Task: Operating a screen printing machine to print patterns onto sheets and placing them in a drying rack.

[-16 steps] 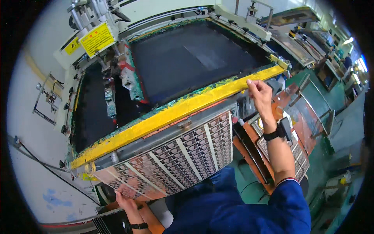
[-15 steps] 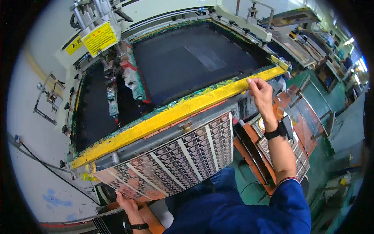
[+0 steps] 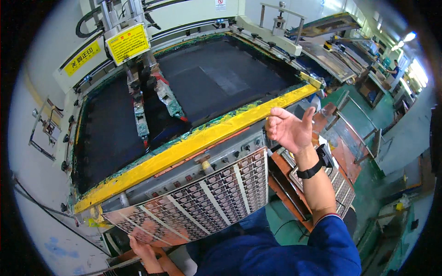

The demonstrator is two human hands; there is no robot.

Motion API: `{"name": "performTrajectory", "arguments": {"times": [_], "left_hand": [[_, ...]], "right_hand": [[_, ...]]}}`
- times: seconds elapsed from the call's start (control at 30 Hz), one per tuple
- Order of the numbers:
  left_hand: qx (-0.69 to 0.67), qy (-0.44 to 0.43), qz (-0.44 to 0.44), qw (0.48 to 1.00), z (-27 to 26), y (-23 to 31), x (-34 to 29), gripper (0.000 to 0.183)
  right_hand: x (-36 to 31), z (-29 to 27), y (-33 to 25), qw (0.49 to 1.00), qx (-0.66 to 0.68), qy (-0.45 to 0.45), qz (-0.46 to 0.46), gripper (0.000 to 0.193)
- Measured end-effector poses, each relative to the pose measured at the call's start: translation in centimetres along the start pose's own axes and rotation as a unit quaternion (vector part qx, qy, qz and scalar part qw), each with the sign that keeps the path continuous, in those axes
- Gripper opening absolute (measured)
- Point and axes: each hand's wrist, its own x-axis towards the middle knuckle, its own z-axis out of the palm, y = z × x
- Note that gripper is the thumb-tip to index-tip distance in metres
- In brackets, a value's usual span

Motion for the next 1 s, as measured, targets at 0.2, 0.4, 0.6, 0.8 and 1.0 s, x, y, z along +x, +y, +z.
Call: {"name": "performTrajectory", "arguments": {"times": [0.2, 0.4, 0.6, 0.8, 1.0], "left_hand": [[-0.006, -0.033, -0.017, 0.999, 0.5, 0.8, -0.2, 0.043], [-0.026, -0.064, -0.036, 0.997, -0.1, 1.5, -0.8, 0.05], [-0.015, -0.005, -0.014, 1.0, -1.9, 1.0, -1.2, 0.043], [-0.033, 0.008, -0.018, 0.999, -0.7, 2.0, -2.4, 0.04], [-0.029, 0.008, -0.006, 1.0, 0.4, 3.0, -3.0, 0.039]], "right_hand": [[-3.0, -1.1, 1.3, 0.929, -0.283, 0.239, 0.006, 0.028], [-9.6, -9.4, 3.2, 0.874, -0.33, 0.353, 0.051, 0.039], [-11.3, -3.1, 6.6, 0.897, -0.327, 0.278, 0.107, 0.033], [-16.2, -0.1, 8.2, 0.867, -0.438, 0.191, 0.143, 0.046], [-15.6, 4.7, 7.3, 0.694, -0.704, 0.127, 0.075, 0.023]]}}
